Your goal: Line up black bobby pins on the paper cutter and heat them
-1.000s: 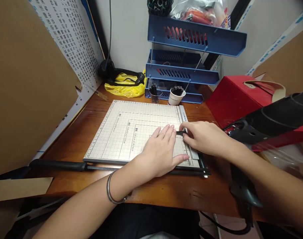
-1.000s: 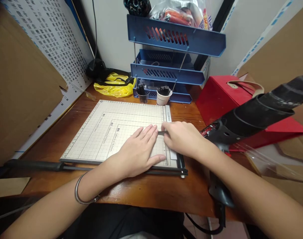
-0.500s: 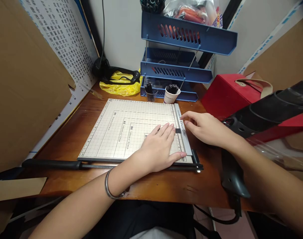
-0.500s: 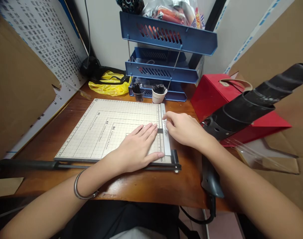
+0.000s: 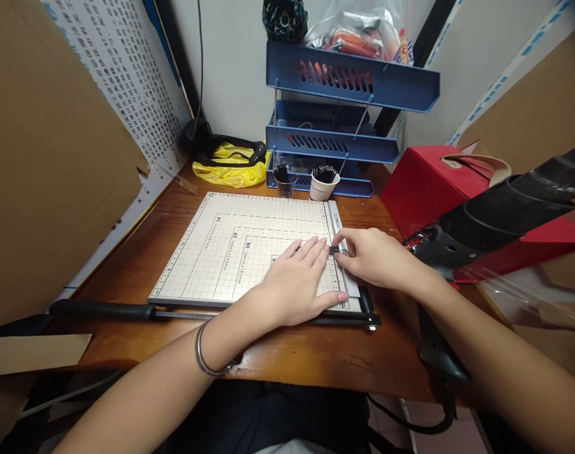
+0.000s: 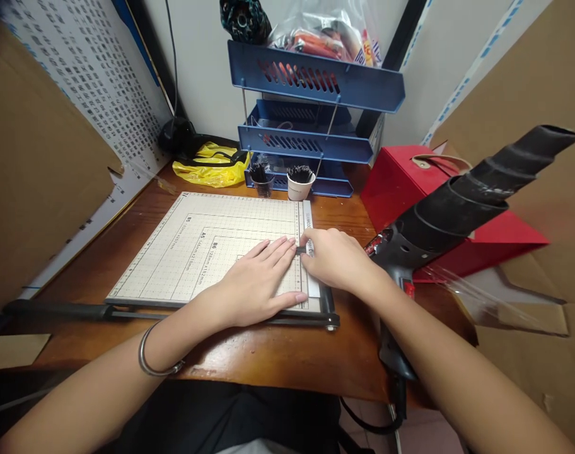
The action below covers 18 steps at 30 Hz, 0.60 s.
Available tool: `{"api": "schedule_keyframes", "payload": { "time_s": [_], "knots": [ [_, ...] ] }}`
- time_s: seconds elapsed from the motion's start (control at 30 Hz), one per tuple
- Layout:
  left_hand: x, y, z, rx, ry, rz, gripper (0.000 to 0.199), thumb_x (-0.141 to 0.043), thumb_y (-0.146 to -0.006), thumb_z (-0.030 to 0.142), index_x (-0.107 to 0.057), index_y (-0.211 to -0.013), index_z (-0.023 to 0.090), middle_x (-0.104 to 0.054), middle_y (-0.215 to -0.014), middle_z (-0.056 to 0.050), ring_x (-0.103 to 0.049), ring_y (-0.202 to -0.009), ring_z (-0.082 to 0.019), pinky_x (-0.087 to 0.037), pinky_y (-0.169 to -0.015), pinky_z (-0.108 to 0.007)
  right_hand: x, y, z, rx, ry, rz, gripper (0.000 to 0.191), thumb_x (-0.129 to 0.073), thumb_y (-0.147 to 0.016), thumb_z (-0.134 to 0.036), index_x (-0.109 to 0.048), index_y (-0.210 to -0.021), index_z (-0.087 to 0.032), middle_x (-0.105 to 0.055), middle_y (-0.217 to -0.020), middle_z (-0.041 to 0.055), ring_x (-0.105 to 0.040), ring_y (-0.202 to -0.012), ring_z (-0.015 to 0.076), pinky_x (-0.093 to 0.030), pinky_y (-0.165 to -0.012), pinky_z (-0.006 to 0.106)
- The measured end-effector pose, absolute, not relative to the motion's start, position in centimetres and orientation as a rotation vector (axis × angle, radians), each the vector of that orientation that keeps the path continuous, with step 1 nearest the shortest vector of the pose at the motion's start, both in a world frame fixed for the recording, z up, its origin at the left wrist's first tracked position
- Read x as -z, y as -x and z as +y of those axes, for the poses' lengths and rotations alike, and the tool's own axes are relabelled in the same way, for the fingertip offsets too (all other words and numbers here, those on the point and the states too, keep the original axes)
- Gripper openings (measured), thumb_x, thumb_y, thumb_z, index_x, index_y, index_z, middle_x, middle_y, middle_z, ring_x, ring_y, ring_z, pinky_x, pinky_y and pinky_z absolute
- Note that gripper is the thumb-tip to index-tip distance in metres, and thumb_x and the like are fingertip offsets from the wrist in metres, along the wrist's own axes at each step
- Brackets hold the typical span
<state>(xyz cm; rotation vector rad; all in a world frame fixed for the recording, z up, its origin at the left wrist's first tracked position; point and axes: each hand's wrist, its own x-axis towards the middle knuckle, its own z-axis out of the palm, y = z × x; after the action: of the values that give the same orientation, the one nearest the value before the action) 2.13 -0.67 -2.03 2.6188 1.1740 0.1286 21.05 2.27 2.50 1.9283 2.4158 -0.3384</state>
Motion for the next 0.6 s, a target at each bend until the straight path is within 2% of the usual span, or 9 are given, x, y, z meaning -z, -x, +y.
{"api": "schedule_keyframes", "payload": {
  "time_s": [0.23, 0.6],
  "knots": [
    [2.08, -2.12, -0.59, -0.131, -2.630, 1.178, 0.096, -0.033, -0.102, 0.074, -0.023, -0.164, 0.001, -0.018, -0.174, -0.017, -0.012, -0.164, -0.029, -0.008, -0.133, -0.046, -2.62, -20.83, 1.98, 0.238, -1.927, 2.418, 0.030, -0.057, -0.089, -0.034, -0.075, -0.113, -0.028, -0.074, -0.082, 0.0053, -0.068, -0.083, 0.0275, -0.036, -0.067, 0.033],
    [2.22, -2.15, -0.73, -0.142, -2.625, 1.176, 0.098, -0.034, -0.100, 0.076, -0.023, -0.164, 0.002, -0.018, -0.174, -0.017, -0.013, -0.163, -0.030, -0.009, -0.133, -0.046, -2.41, -20.73, 1.75, 0.211, -1.929, 2.410, 0.032, -0.058, -0.089, -0.033, -0.076, -0.115, -0.027, -0.075, -0.084, 0.0056, -0.068, -0.078, 0.0264, -0.035, -0.064, 0.033]
  ]
}}
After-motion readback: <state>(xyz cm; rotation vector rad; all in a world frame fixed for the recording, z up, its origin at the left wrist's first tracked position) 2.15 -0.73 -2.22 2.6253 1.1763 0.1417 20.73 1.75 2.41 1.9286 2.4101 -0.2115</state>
